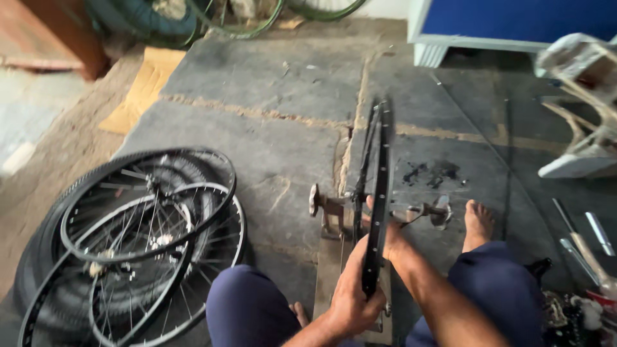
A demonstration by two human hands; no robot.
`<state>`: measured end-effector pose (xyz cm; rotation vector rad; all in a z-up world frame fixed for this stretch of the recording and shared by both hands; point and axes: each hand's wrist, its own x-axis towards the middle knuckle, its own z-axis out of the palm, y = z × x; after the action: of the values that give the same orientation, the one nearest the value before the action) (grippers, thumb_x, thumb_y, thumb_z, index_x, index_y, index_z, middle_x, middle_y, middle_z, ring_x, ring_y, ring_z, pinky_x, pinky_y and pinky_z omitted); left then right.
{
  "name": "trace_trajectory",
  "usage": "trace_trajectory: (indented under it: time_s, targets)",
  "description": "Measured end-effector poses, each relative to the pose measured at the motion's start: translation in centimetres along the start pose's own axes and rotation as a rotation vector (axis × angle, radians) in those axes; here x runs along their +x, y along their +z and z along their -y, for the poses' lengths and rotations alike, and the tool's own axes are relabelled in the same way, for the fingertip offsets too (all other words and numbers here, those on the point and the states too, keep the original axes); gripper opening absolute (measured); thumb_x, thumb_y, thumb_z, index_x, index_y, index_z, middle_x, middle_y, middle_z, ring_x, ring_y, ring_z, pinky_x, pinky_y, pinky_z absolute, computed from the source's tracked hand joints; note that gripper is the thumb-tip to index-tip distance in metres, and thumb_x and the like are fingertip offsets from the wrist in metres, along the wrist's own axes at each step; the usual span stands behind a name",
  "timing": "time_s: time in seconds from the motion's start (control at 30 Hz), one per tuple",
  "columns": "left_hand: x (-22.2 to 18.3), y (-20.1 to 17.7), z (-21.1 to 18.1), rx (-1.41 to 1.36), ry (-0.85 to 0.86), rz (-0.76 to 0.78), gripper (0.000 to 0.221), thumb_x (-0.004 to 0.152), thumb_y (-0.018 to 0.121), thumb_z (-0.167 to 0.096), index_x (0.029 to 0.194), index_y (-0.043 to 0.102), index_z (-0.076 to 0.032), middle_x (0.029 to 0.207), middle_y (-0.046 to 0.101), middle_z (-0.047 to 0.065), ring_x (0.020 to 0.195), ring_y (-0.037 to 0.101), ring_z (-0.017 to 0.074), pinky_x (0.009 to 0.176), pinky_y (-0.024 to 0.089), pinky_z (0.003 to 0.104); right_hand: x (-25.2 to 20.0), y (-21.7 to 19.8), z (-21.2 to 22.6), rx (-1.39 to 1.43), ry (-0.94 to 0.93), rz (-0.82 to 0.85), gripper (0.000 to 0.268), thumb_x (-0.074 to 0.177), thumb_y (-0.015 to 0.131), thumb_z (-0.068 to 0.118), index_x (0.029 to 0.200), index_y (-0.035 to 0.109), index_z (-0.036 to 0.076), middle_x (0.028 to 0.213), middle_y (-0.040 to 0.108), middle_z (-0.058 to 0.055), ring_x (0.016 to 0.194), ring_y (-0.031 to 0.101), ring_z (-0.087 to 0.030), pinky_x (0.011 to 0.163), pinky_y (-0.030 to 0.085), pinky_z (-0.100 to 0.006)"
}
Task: The person sits on the floor and uses their hands to adjust spokes and the rim of a bicycle wheel mounted on a truing stand, spinning the wheel and tightening components.
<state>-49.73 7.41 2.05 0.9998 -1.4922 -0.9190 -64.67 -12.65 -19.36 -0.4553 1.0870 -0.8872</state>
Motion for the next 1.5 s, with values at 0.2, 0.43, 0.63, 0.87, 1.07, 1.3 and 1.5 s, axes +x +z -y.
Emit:
trace_trajectory:
  time_s: [0.2, 0.43, 0.63, 0.87, 1.07, 1.3, 1.5]
  targets:
    - [0.6, -1.9, -0.3, 0.085, 0.278, 0.121, 0.081, 0.083, 0.071, -0.005, 0.156, 0.037, 0.002, 0.158, 0.046, 0.028, 0.151, 0.045, 0.0418, 0.125, 0.038, 0.046, 1.7, -1.1, -1.1, 0.106, -0.050, -0.003, 0.024, 0.091, 0.073, 0.032, 0.085, 0.069, 0.009, 0.075, 0.068, -0.003, 0.065, 0.064, -0.017, 0.061, 0.051, -0.031]
    - [4.4, -7.7, 4.0, 0.385, 0.178, -0.228, 0.055, 0.087, 0.081, -0.014, 0.136, 0.058, -0.006, 0.127, 0.067, 0.014, 0.112, 0.069, 0.0310, 0.098, 0.056, 0.040, -7.2, 3.9, 3.7, 0.145, -0.327, 0.034, 0.013, 0.089, 0.067, 0.016, 0.083, 0.069, 0.004, 0.075, 0.068, -0.002, 0.069, 0.065, -0.013, 0.068, 0.051, -0.028]
    - [4.0, -8.5, 7.8, 0.415, 0.040, -0.321, 0.061, 0.090, 0.080, -0.015, 0.142, 0.051, -0.004, 0.129, 0.062, 0.016, 0.111, 0.069, 0.0286, 0.092, 0.058, 0.038, -11.9, 6.4, 5.9, 0.057, -0.389, 0.136, 0.015, 0.084, 0.066, 0.016, 0.084, 0.070, 0.002, 0.076, 0.069, -0.007, 0.069, 0.066, -0.019, 0.065, 0.052, -0.031]
    - [3.5, -8.2, 7.7, 0.463, 0.071, -0.267, 0.070, 0.090, 0.081, -0.021, 0.148, 0.046, -0.004, 0.136, 0.060, 0.016, 0.109, 0.069, 0.0275, 0.090, 0.058, 0.038, -13.3, 6.1, 5.0, 0.041, -0.380, 0.086, 0.014, 0.089, 0.068, 0.018, 0.083, 0.062, 0.007, 0.071, 0.061, -0.005, 0.062, 0.064, -0.020, 0.050, 0.042, -0.031]
    - [3.4, -8.1, 8.1, 0.449, 0.092, -0.254, 0.074, 0.088, 0.082, -0.022, 0.149, 0.044, -0.003, 0.138, 0.058, 0.019, 0.106, 0.068, 0.0286, 0.089, 0.058, 0.039, -13.4, 5.4, 4.9, 0.059, -0.370, 0.029, 0.012, 0.087, 0.066, 0.018, 0.091, 0.065, 0.007, 0.076, 0.064, -0.006, 0.066, 0.065, -0.017, 0.054, 0.049, -0.034]
    - [4.1, -8.1, 7.5, 0.426, 0.088, -0.285, 0.075, 0.085, 0.083, -0.023, 0.146, 0.045, -0.002, 0.132, 0.060, 0.018, 0.101, 0.070, 0.0273, 0.084, 0.059, 0.038, -13.7, 5.8, 4.8, 0.004, -0.413, 0.072, 0.013, 0.085, 0.064, 0.016, 0.088, 0.066, 0.003, 0.074, 0.066, -0.006, 0.063, 0.063, -0.018, 0.059, 0.050, -0.034]
    - [3.8, -7.8, 7.9, 0.440, 0.068, -0.287, 0.072, 0.085, 0.082, -0.023, 0.144, 0.046, -0.002, 0.130, 0.060, 0.017, 0.099, 0.071, 0.0267, 0.084, 0.058, 0.039, -13.1, 5.6, 4.2, 0.129, -0.465, 0.143, 0.007, 0.087, 0.068, 0.008, 0.093, 0.065, 0.006, 0.079, 0.064, -0.001, 0.069, 0.061, -0.012, 0.067, 0.048, -0.029]
